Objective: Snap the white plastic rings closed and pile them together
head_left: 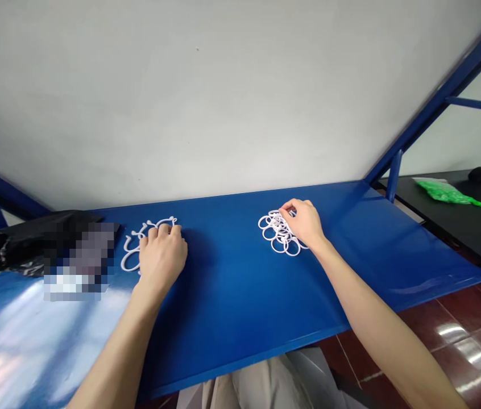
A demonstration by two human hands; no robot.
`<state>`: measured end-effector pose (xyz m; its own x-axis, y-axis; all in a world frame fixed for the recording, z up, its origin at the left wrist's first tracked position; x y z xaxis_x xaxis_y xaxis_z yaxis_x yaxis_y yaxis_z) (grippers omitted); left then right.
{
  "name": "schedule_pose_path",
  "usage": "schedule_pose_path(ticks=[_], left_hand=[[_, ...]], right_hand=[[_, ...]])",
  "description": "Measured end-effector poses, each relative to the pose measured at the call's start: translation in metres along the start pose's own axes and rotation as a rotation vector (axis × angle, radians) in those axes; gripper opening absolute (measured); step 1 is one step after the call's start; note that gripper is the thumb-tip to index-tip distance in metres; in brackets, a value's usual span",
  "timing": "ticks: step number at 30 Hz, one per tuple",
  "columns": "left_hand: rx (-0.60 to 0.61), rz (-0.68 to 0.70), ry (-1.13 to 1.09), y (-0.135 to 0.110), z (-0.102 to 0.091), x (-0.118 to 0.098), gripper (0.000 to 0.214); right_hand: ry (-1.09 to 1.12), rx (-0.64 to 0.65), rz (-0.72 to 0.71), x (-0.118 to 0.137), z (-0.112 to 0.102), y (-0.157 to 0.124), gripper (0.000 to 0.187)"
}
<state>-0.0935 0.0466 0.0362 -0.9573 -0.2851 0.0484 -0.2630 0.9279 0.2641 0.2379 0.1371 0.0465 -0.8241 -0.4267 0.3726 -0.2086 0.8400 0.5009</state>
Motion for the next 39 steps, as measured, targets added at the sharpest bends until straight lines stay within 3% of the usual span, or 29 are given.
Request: schedule_pose_path(ticks=[4,12,17,21,24,25,28,35,39], left_hand=[[0.031,0.044,-0.01,0.001,0.002,-0.004,0.045],[0.048,0.076,-0.189,0.004,0.001,-0.006,0.045],[-0.018,0.057,-0.373,0.001,-0.016,-0.013,0.043],[0.053,0.032,-0.77,-0.007,-0.03,-0.025,0.032],[0.328,0.096,-1.16,-0.018,-0.03,-0.041,0.03],[0.42,0.116,-1.25,-0.021,-0.03,-0.047,0.031],[0.585,0.122,-1.363,-0.03,-0.027,-0.06,0.03],[0.565,0.033,-1.241,-0.032,-0.023,-0.061,0.028],[0.567,0.135,-1.099,-0.035,-0.021,-0.06,0.023]], right_hand=[[0.014,0.029,0.036,0.0,0.005,-0.003,0.014],[0.013,-0.058,-0.002,0.002,-0.006,-0.005,0.02],[0.069,-0.138,-0.216,0.047,-0.012,-0.022,0.02],[0.338,0.063,-0.382,0.096,0.006,-0.046,0.016],[0.55,0.226,-0.308,0.112,0.021,-0.059,0.041],[0.6,0.276,-0.276,0.114,0.025,-0.061,0.04],[0.642,0.355,-0.203,0.111,0.031,-0.063,0.015],[0.872,0.31,0.014,0.104,0.03,-0.06,0.019],[0.966,0.263,0.081,0.101,0.032,-0.059,0.027]])
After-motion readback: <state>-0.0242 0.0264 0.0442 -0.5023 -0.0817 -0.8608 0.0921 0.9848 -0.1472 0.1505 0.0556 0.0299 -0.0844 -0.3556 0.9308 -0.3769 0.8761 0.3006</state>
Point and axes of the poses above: each hand's wrist, its own y-axis towards the middle knuckle, its own z-axis out of the palm, x = y × z, the point moved 4 cm from there along y, towards the middle knuckle, and after that the axes turned 9 degrees about -z, right-handed, at the moved point
